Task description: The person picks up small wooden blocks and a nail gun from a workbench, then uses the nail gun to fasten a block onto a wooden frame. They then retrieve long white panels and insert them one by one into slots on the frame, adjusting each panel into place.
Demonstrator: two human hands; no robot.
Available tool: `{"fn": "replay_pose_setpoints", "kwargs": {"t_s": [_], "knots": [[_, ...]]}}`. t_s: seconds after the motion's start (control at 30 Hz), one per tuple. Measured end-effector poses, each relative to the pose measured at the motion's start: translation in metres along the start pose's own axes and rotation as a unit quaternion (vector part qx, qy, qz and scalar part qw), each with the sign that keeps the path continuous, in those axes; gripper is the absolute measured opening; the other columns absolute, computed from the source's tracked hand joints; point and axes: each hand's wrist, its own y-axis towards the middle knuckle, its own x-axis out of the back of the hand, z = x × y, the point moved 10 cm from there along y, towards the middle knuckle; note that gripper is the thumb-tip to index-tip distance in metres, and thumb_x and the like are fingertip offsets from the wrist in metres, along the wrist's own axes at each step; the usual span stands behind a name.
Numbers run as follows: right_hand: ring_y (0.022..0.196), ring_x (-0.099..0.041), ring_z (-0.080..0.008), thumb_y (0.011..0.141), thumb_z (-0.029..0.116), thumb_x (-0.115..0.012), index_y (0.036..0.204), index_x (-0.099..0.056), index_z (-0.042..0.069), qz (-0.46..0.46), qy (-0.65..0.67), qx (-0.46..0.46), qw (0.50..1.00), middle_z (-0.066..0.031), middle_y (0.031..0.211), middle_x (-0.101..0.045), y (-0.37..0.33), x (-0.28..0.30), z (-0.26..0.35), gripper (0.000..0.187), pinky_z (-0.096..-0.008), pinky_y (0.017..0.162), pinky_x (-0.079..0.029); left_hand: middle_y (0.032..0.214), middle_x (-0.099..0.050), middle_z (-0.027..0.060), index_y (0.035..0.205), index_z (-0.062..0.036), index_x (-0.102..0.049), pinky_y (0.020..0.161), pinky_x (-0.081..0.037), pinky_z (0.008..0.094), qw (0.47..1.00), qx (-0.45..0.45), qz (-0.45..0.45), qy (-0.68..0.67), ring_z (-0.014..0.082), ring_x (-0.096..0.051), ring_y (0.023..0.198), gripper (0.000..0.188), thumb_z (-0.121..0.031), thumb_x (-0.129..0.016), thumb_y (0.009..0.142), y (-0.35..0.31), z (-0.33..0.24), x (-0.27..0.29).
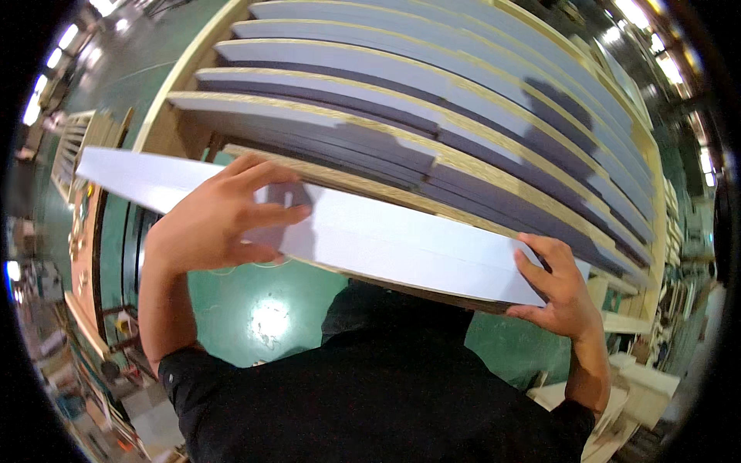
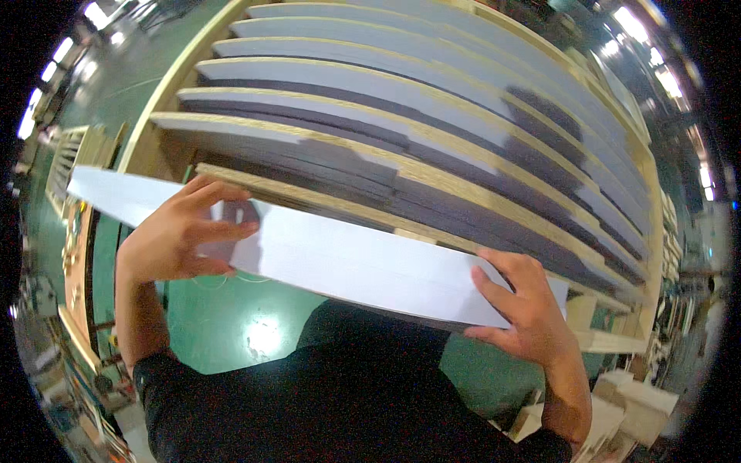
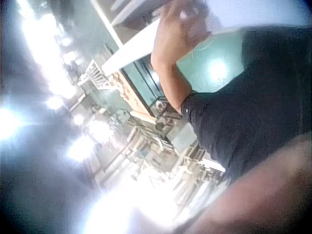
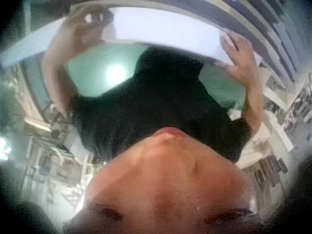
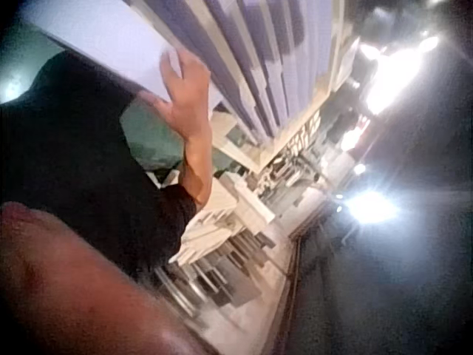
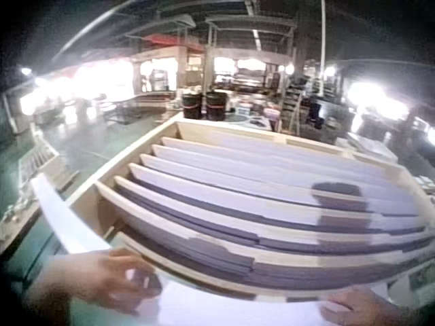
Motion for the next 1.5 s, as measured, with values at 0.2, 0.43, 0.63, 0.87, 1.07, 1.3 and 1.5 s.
{"fn": "replay_pose_setpoints", "kwargs": {"t_s": [0.2, 0.43, 0.63, 0.87, 1.07, 1.3, 1.5], "knots": [[0.12, -0.063, -0.04, 0.084, 0.038, -0.081, 0.128, -0.068, 0.007, -0.024, 0.03, 0.045, 0.998, -0.0205, 0.14, -0.061, -0.003, 0.02, 0.0, 0.056, -0.051, 0.099, -0.05, 0.13, -0.065, 0.0191, 0.11, -0.0104, -0.08, 0.095, -0.053, 0.0502, 0.998, -0.021, -0.017, -0.065, 0.0407, -0.062, 0.118, 0.049, -0.023, -0.091, 0.064, 0.01, -0.001, 0.015], [0.097, -0.07, -0.0388, 0.089, 0.022, -0.075, 0.109, -0.066, 0.003, -0.099, -0.061, 0.072, 0.991, -0.0183, 0.115, -0.07, -0.004, 0.017, 0.006, 0.029, -0.0482, 0.08, -0.057, 0.116, -0.068, 0.0101, 0.11, -0.0109, -0.072, 0.088, -0.055, 0.0464, 0.993, 0.034, -0.107, 0.025, 0.0341, -0.066, 0.109, 0.036, 0.0, -0.08, 0.076, 0.015, -0.009, 0.003], [0.087, -0.066, -0.0339, 0.101, 0.038, -0.063, 0.112, -0.064, -0.001, -0.121, -0.072, 0.075, 0.987, -0.0183, 0.105, -0.067, -0.005, 0.013, 0.008, 0.04, -0.0446, 0.072, -0.055, 0.113, -0.068, 0.0131, 0.115, -0.0058, -0.068, 0.093, -0.052, 0.0499, 0.979, 0.03, -0.164, 0.114, 0.0367, -0.065, 0.108, 0.045, -0.047, -0.063, 0.098, 0.0, -0.003, -0.01], [0.085, -0.064, -0.0357, 0.096, 0.056, -0.063, 0.116, -0.067, -0.002, -0.131, -0.105, 0.05, 0.985, -0.0179, 0.1, -0.065, -0.003, 0.017, 0.007, 0.062, -0.0466, 0.072, -0.055, 0.109, -0.066, 0.0103, 0.116, -0.0062, -0.069, 0.089, -0.051, 0.0467, 0.969, -0.002, -0.198, 0.149, 0.0328, -0.062, 0.103, 0.063, -0.061, -0.072, 0.085, -0.006, -0.005, -0.002], [0.08, -0.064, -0.032, 0.097, 0.057, -0.061, 0.111, -0.065, -0.004, -0.122, -0.123, 0.027, 0.985, -0.0154, 0.094, -0.058, -0.004, 0.016, 0.014, 0.062, -0.0427, 0.067, -0.055, 0.106, -0.064, 0.007, 0.114, -0.0065, -0.07, 0.085, -0.053, 0.044, 0.968, 0.021, -0.211, 0.136, 0.0313, -0.059, 0.098, 0.064, -0.051, -0.085, 0.071, -0.008, -0.011, 0.007], [0.074, -0.064, -0.0332, 0.094, 0.052, -0.068, 0.106, -0.062, 0.0, -0.153, -0.122, 0.046, 0.98, -0.0137, 0.089, -0.066, -0.013, 0.012, 0.021, 0.053, -0.0428, 0.065, -0.054, 0.094, -0.066, 0.0071, 0.1, -0.0064, -0.065, 0.084, -0.054, 0.0449, 0.977, 0.034, -0.165, 0.134, 0.0322, -0.065, 0.094, 0.058, -0.055, -0.082, 0.074, -0.01, -0.009, 0.002], [0.078, -0.062, -0.0284, 0.091, 0.05, -0.07, 0.108, -0.06, 0.004, -0.165, -0.2, 0.036, 0.965, -0.0106, 0.093, -0.062, -0.021, 0.03, 0.022, 0.05, -0.0421, 0.065, -0.05, 0.093, -0.066, 0.0074, 0.097, -0.0069, -0.062, 0.082, -0.054, 0.0444, 0.97, 0.017, -0.183, 0.161, 0.0313, -0.066, 0.093, 0.056, -0.055, -0.081, 0.075, -0.005, -0.028, 0.015]]}}
